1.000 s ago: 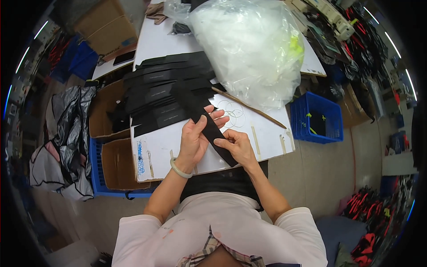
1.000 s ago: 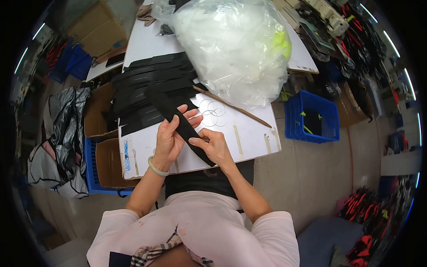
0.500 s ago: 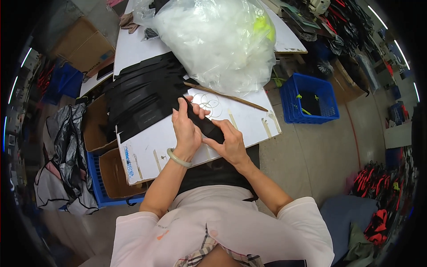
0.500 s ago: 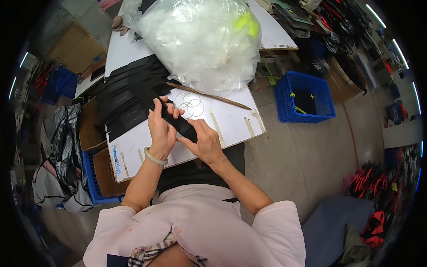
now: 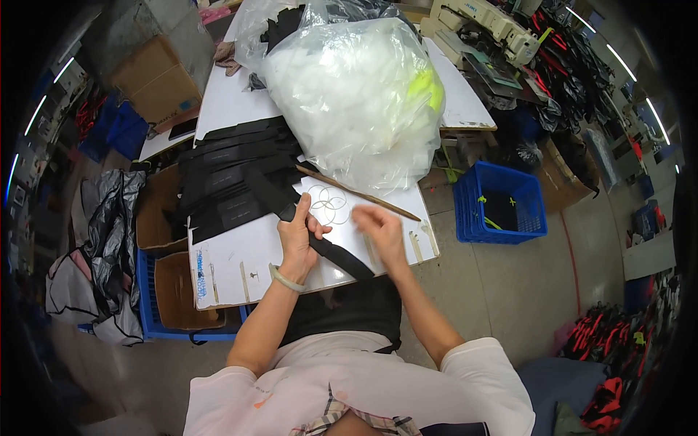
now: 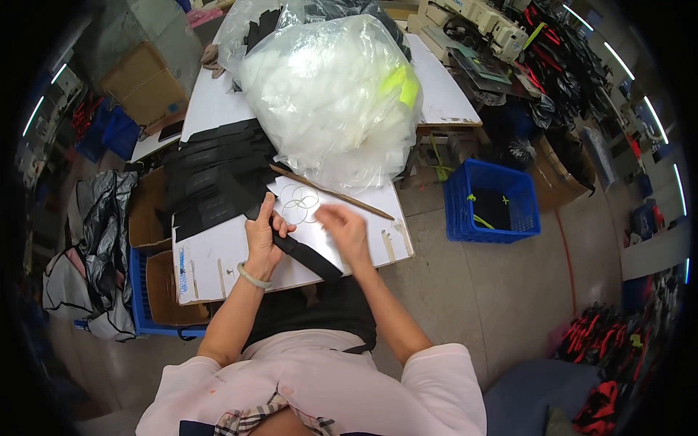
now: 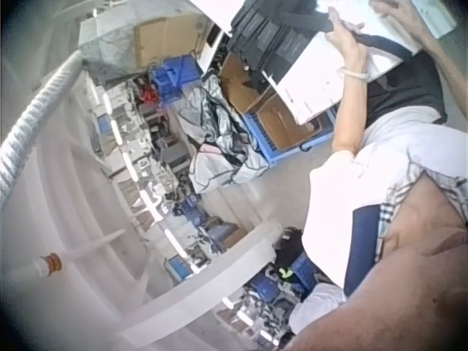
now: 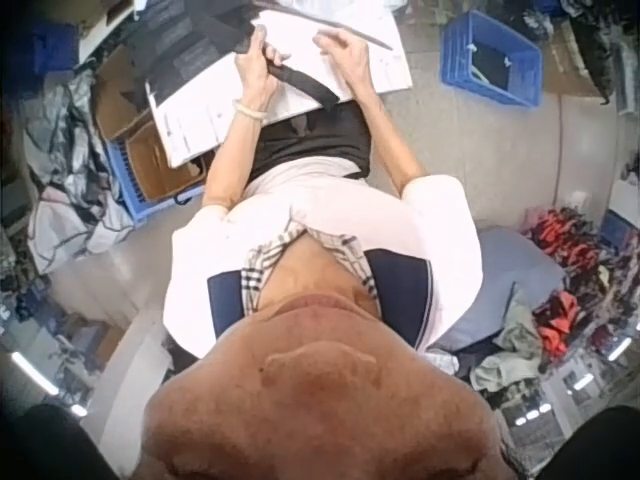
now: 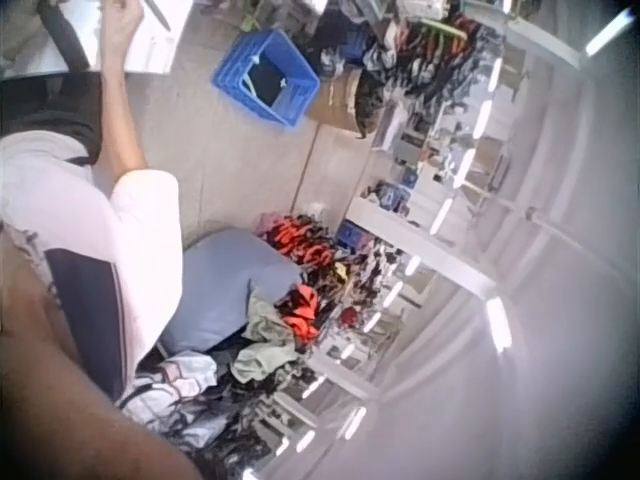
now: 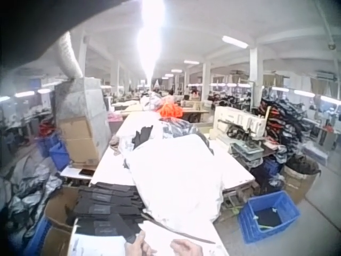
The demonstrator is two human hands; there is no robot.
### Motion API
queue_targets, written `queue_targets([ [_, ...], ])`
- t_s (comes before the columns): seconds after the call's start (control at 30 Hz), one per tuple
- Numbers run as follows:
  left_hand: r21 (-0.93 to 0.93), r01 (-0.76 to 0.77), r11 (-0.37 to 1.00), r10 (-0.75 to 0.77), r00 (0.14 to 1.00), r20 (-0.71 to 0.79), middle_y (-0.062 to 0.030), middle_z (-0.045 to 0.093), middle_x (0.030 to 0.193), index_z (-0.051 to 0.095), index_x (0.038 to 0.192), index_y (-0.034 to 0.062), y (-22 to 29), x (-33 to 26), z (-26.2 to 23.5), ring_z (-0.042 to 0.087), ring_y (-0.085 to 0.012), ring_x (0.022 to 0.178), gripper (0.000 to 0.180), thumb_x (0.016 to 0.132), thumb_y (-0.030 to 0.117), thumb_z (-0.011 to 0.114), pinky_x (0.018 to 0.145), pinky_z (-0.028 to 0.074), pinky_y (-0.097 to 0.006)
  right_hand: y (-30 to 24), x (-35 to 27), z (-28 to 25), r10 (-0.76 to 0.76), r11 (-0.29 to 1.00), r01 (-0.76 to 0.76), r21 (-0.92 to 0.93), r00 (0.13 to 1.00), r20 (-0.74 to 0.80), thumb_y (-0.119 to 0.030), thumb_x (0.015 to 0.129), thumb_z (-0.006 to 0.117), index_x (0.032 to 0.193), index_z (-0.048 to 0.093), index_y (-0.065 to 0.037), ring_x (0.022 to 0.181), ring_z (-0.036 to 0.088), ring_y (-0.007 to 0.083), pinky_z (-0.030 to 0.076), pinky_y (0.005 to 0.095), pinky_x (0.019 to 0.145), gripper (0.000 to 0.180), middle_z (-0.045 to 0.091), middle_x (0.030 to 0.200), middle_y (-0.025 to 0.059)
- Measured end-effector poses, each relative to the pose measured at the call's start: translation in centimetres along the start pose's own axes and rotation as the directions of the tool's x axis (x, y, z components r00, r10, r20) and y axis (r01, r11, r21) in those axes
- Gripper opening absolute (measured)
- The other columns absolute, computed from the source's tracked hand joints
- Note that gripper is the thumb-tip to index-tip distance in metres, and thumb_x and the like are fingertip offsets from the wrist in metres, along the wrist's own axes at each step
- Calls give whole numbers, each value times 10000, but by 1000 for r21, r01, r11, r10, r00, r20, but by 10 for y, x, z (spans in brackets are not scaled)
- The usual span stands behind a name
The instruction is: Applying adhesive labels to black fabric straps on a worktable.
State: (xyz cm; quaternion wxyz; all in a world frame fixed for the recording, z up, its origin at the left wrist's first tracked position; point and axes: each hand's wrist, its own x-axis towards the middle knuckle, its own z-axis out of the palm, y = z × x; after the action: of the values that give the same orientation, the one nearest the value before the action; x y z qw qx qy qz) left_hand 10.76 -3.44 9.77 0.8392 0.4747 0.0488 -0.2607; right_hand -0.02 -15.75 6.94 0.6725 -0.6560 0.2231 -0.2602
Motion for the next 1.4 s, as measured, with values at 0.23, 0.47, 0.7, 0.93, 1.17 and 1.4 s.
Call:
queue_targets([
  [0.23, 356, 12, 935, -133, 938, 319, -2, 466, 510, 591, 813, -4, 4, 31, 33, 440, -89, 373, 291, 890, 266, 668, 394, 451, -244, 31, 127, 14, -217, 947, 165, -276, 961, -172, -95, 848, 570, 1177, 584, 35, 983, 648, 272, 504, 343, 839, 354, 639, 1124, 224],
  [0.47, 708, -144, 691, -94, 954, 286, -85, 632, 742, 614, 1172, -39, 1, 128, 53, 532, -132, 417, 375, 850, 154, 619, 386, 428, -275, 31, 126, -13, -517, 564, 509, -651, 832, 202, 7, 807, 476, 1060, 625, 34, 975, 611, 403, 494, 442, 861, 295, 622, 1086, 240],
  [0.7, 850, -502, 159, 174, 862, 476, -211, 671, 837, 523, 1346, 229, 17, 149, 80, 645, -401, 821, 504, 847, 226, 596, 752, 492, -454, -9, 139, -29, -395, 328, 250, -911, 912, 109, -50, 862, 438, 1229, 508, -23, 795, 638, 420, 500, 531, 694, 375, 634, 1002, 217],
  [0.93, 680, -419, 602, 243, 907, 344, -90, 654, 736, 511, 1338, 46, 37, 139, 99, 518, -122, 478, 477, 890, 197, 579, 396, 438, -272, -8, 155, -20, -331, 272, 221, -937, 935, 125, -161, 822, 620, 1369, 446, -109, 696, 648, 377, 492, 486, 625, 576, 659, 758, 159],
  [1.17, 502, -243, 830, 36, 921, 388, -40, 537, 735, 513, 1330, 41, 30, 173, 123, 454, -136, 423, 554, 827, 217, 668, 394, 426, -291, -15, 140, 10, -434, 176, 240, -955, 890, 143, -266, 769, 719, 1402, 383, -143, 652, 657, 359, 489, 473, 560, 727, 659, 693, 130],
  [1.4, 497, -174, 850, 76, 975, 210, -57, 572, 743, 579, 1231, -2, 55, 197, 86, 476, -118, 456, 433, 830, 147, 649, 424, 426, -264, -80, 153, -33, -619, 737, 307, -602, 665, -418, -232, 853, 649, 907, 699, -17, 637, 660, 298, 500, 381, 590, 228, 667, 731, 163],
])
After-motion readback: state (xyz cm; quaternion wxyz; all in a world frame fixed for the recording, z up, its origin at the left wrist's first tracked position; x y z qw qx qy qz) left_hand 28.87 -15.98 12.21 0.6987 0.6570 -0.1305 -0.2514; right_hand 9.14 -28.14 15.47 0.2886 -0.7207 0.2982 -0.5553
